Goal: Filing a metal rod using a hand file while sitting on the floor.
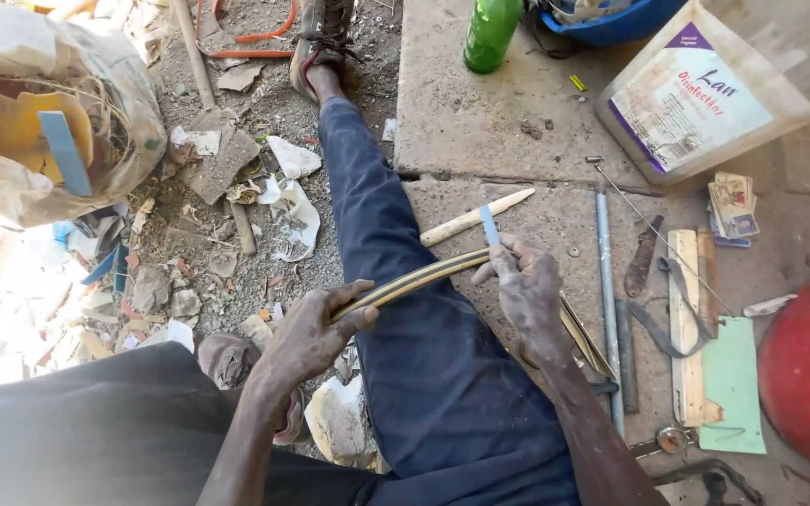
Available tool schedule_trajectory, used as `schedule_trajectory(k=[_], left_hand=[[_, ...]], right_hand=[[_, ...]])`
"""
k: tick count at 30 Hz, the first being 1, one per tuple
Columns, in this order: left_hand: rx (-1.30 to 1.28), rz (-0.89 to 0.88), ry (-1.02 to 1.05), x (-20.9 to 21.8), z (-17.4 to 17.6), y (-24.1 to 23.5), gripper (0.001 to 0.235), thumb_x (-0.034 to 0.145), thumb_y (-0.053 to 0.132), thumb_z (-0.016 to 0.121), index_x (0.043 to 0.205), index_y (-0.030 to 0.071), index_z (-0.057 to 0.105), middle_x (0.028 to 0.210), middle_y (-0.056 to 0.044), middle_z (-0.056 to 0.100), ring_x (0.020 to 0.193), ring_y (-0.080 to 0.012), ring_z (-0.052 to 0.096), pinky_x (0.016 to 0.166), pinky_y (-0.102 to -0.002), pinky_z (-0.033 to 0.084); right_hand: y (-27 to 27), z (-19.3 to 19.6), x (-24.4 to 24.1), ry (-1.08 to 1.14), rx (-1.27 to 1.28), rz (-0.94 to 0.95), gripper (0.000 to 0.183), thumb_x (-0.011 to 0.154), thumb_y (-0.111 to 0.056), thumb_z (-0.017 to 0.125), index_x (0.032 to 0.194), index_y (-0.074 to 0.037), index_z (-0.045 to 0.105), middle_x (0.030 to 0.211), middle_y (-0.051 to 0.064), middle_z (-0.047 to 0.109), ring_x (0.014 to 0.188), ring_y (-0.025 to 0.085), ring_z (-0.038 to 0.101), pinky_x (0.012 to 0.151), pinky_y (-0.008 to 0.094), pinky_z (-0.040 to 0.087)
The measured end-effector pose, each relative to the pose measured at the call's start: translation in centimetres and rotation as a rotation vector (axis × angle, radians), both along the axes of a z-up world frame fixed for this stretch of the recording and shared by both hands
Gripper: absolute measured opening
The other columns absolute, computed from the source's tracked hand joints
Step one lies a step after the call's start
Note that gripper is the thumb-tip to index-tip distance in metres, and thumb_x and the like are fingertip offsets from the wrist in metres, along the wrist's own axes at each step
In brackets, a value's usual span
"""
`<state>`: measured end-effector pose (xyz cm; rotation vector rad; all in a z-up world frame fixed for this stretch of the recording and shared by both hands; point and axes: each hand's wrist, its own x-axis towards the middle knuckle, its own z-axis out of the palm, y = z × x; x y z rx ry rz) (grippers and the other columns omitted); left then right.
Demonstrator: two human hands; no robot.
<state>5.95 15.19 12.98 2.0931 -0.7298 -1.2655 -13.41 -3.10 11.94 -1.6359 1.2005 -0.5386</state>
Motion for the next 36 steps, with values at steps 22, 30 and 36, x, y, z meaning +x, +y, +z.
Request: schedule_trajectory(k=[22,30,36], left_hand=[[-0.186,-0.137,-0.685,-6.2,-8.0,-7.3,0.034,0.096,0.033,0.063,0.122,0.014,0.075,0.102,-0.012,0.054,0.099,-0.0368,0.059,0.078,-0.046,0.052],[-0.204,-0.238,-0.72,-5.8,-10.3,-8.2,0.032,0.096,0.03,0.063,0.117,0.01,0.076,0.109,-0.013,0.056,0.108,-0.037,0.059,0.082,-0.045,0.051],[-0.245,-0.251,-0.703,-5.0,-9.1,-7.5,0.032,0.095,0.032,0.064,0.11,0.008,0.076,0.108,-0.013,0.058,0.102,-0.0363,0.061,0.076,-0.048,0.053]], right_hand=[[2.3,-3.8,1.7,0.298,-0.478,0.287,0.036,0.099,-0.02,0.059,0.131,-0.011,0.071,0.086,0.021,0.077,0.087,0.039,0.074,0.07,0.053,0.058],[2.2,-6.6,2.2,0.231,-0.879,0.413,0.028,0.098,-0.013,0.063,0.124,-0.005,0.072,0.067,0.024,0.068,0.067,0.042,0.07,0.048,0.056,0.049],[3.6,-5.4,1.1,0.373,-0.762,0.441,0.032,0.096,-0.022,0.061,0.124,-0.015,0.076,0.066,0.023,0.07,0.07,0.042,0.071,0.056,0.057,0.051]])
